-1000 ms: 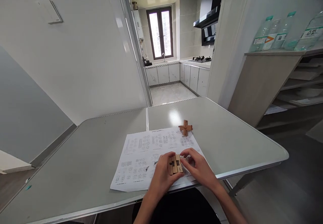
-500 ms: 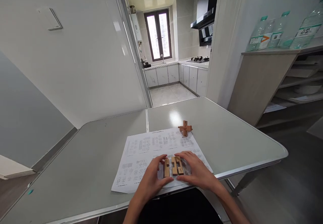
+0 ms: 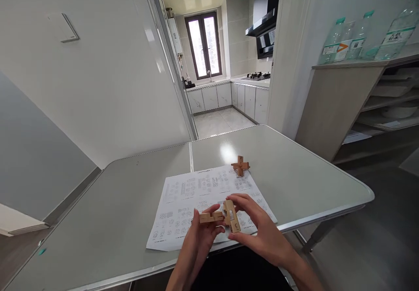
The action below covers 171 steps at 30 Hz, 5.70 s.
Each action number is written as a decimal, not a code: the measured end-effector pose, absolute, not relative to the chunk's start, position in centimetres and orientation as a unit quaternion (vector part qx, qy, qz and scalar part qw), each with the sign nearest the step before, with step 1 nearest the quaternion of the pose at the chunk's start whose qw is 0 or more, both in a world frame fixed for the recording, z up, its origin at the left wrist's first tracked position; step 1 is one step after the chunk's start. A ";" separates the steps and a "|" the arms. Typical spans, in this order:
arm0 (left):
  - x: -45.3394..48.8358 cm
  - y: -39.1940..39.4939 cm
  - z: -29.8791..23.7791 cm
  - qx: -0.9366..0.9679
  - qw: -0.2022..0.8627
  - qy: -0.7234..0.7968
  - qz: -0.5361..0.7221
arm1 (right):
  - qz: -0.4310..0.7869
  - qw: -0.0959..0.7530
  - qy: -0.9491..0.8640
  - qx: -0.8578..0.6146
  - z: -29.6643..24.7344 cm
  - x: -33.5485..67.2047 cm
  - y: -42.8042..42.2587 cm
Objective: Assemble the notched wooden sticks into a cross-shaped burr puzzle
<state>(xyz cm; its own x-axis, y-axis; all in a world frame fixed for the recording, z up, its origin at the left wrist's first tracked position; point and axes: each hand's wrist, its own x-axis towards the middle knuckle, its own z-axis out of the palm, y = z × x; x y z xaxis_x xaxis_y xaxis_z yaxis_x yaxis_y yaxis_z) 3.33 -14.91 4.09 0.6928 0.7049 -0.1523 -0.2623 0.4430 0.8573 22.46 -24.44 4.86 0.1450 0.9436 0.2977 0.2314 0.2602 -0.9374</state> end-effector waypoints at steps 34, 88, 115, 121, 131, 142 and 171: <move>4.8 -19.9 7.3 0.538 0.711 0.402 0.210 | 0.101 0.471 -0.662 -0.574 6.4 20.4 -26.4; 4.8 -18.2 10.3 0.787 0.396 0.429 0.202 | 0.601 0.608 -0.318 -0.409 5.7 20.4 -25.7; 3.1 -17.5 10.1 0.915 0.251 0.270 0.163 | 0.631 0.557 -0.346 -0.416 6.9 20.8 -26.5; 2.9 -17.6 9.9 0.923 0.214 0.260 0.184 | 0.607 0.579 -0.359 -0.409 6.3 20.3 -27.0; 2.5 -17.8 9.9 0.935 0.178 0.218 0.216 | 0.492 0.571 -0.460 -0.470 6.2 20.1 -27.3; 1.2 -15.7 7.3 0.918 0.207 0.286 0.182 | 0.436 0.590 -0.427 -0.529 4.2 21.9 -24.9; -10.6 -7.7 -0.7 0.802 0.064 0.550 0.225 | 0.001 0.551 -0.349 -0.758 -1.4 29.0 -19.4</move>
